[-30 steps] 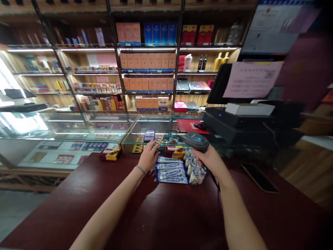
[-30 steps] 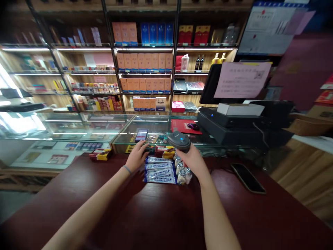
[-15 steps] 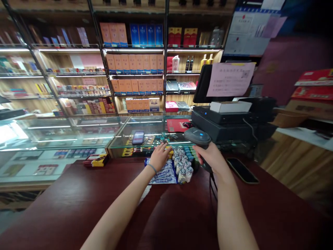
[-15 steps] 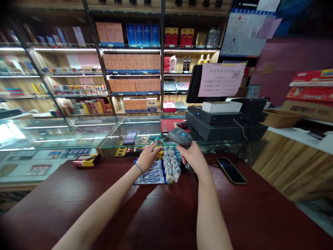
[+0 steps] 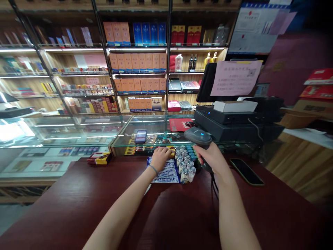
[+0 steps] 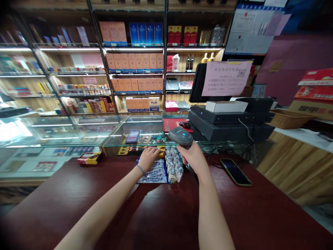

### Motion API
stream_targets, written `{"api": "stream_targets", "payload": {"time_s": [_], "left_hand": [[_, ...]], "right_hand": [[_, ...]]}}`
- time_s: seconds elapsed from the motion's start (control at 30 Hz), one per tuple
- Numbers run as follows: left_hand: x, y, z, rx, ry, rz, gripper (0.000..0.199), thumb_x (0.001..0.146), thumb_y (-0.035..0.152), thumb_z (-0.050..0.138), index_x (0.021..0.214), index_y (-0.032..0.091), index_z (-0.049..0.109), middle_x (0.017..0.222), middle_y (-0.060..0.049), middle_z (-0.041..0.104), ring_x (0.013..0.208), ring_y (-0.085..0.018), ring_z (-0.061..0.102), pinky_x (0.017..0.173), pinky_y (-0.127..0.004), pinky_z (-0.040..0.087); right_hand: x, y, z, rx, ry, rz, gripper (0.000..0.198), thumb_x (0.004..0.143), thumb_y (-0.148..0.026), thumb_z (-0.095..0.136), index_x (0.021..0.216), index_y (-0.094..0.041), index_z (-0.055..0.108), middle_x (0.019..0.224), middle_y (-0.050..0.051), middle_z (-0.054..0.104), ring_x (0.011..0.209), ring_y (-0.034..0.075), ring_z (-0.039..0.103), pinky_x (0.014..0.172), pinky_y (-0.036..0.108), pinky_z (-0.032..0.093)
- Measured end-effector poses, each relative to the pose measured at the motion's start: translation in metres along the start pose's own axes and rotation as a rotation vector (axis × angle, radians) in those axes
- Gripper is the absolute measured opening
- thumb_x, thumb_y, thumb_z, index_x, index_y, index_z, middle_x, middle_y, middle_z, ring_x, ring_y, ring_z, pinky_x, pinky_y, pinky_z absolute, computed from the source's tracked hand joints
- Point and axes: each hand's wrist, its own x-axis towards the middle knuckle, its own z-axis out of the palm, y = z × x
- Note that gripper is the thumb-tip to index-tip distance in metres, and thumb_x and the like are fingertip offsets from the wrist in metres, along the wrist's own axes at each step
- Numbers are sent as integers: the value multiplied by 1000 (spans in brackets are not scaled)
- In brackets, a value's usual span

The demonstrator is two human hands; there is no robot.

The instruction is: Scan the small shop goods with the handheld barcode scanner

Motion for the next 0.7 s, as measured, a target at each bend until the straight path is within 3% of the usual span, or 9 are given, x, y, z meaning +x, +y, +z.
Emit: {"api": "stream_targets", "payload": {"time_s": [0.13,0.27,0.43,0.57,0.7], "left_hand": [[-9,-13,-17,-142,183,14,27,96,13,55,119,23,63,112,-9,71,105,-25,65,93,-40,51],[-28,-27,-36,-346,403,-77,27,96,14,54,118,25,64,113,-8,72,108,-24,66,96,-41,52],[-62,-51,-50,-696,635,-444,19,92,27,65,111,23,63,103,-5,71,93,-20,69,83,-33,55],[-92,-75,-49,-986,760,-738,38,81,38,77,109,21,59,96,-3,69,82,-17,68,75,-29,56],[-121,-94,-46,-1367,846,-937,49,73,38,84,110,23,56,102,-4,70,88,-17,69,75,-29,57]], "right_hand": [[-1,-3,6,-25,17,-16,29,78,-38,67,62,-24,48,45,-6,49,35,11,45,41,26,36],[-3,-5,17,-32,45,-19,29,78,-40,67,61,-23,50,44,-5,50,35,11,44,41,26,37],[-3,-4,40,-47,52,-12,26,75,-41,70,66,-24,52,46,-5,53,36,13,46,41,27,39],[-9,-8,62,-72,29,-26,21,75,-40,70,76,-24,56,45,-6,53,37,14,48,42,27,40],[-14,-7,84,-97,-15,-42,27,76,-40,70,96,-23,62,53,-4,60,38,15,49,41,28,39]]}}
